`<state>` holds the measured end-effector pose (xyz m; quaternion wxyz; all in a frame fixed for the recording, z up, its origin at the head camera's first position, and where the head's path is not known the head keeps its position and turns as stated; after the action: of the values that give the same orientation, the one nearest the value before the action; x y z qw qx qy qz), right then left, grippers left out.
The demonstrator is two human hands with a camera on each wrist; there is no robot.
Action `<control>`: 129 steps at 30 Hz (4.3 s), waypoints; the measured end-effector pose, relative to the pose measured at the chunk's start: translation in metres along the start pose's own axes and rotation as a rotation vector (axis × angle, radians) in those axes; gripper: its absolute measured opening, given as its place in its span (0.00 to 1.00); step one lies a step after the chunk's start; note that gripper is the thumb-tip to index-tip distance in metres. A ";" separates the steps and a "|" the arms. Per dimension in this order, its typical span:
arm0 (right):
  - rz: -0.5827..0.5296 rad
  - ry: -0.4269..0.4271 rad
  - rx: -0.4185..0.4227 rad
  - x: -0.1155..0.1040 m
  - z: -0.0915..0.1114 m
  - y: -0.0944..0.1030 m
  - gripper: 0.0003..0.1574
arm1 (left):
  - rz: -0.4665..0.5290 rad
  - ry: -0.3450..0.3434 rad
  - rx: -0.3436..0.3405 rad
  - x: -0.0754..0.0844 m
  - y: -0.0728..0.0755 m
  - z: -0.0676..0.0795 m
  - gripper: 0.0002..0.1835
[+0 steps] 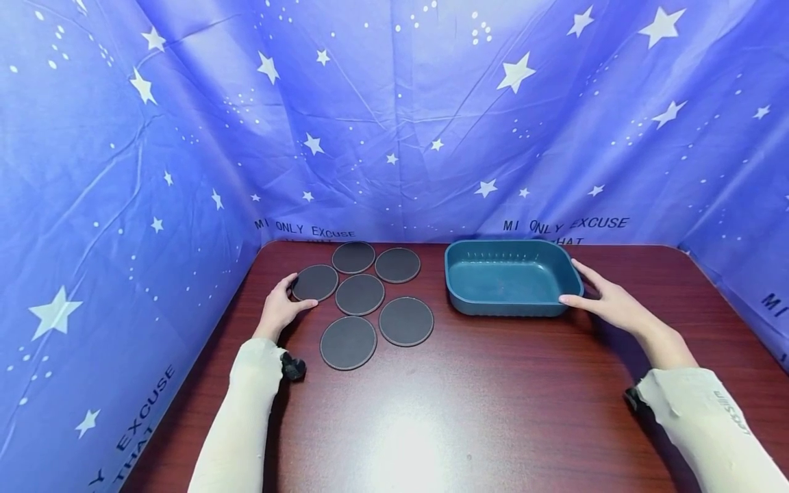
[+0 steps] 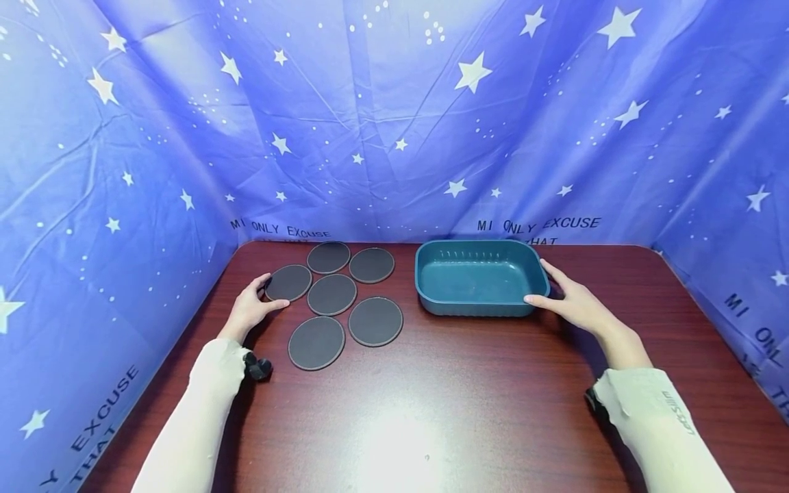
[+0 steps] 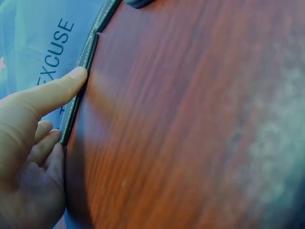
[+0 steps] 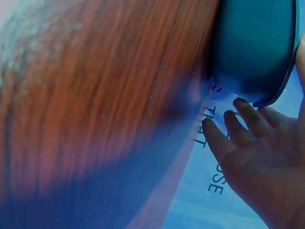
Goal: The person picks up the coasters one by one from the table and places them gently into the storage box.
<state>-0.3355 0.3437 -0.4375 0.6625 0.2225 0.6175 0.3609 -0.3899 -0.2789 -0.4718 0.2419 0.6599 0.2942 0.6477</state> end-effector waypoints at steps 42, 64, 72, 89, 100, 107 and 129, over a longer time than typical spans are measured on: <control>-0.125 0.059 -0.057 -0.007 0.007 -0.001 0.61 | 0.138 0.063 0.157 0.003 0.014 0.007 0.52; -0.172 0.092 -0.063 -0.009 0.006 0.000 0.61 | 0.807 0.274 0.219 -0.021 0.013 0.016 0.41; -0.164 0.092 -0.065 -0.010 0.005 0.000 0.61 | 0.900 0.256 0.211 -0.018 0.014 0.017 0.38; -0.128 0.078 -0.061 -0.009 0.004 0.001 0.61 | 1.034 0.244 0.169 -0.002 0.011 0.019 0.37; -0.137 0.069 -0.068 -0.008 0.003 0.002 0.62 | 1.047 0.203 0.107 0.011 0.002 0.020 0.37; -0.153 0.067 -0.075 -0.007 0.003 0.001 0.62 | 1.015 0.172 0.069 0.023 -0.005 0.020 0.37; -0.126 0.066 -0.072 -0.010 0.001 0.001 0.62 | 0.992 0.106 -0.011 0.060 -0.022 0.019 0.37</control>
<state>-0.3346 0.3372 -0.4301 0.6709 0.1470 0.6383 0.3476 -0.3737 -0.2196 -0.4455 -0.1072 0.6851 -0.0467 0.7190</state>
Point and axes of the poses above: each hand's wrist, its own z-axis away from the middle knuckle, its own y-axis out of the back of the hand, x = y × z, the point moved 10 cm from there along -z, towards the middle knuckle, and after that the axes turned 2 degrees about -y, right-handed, at the moved point
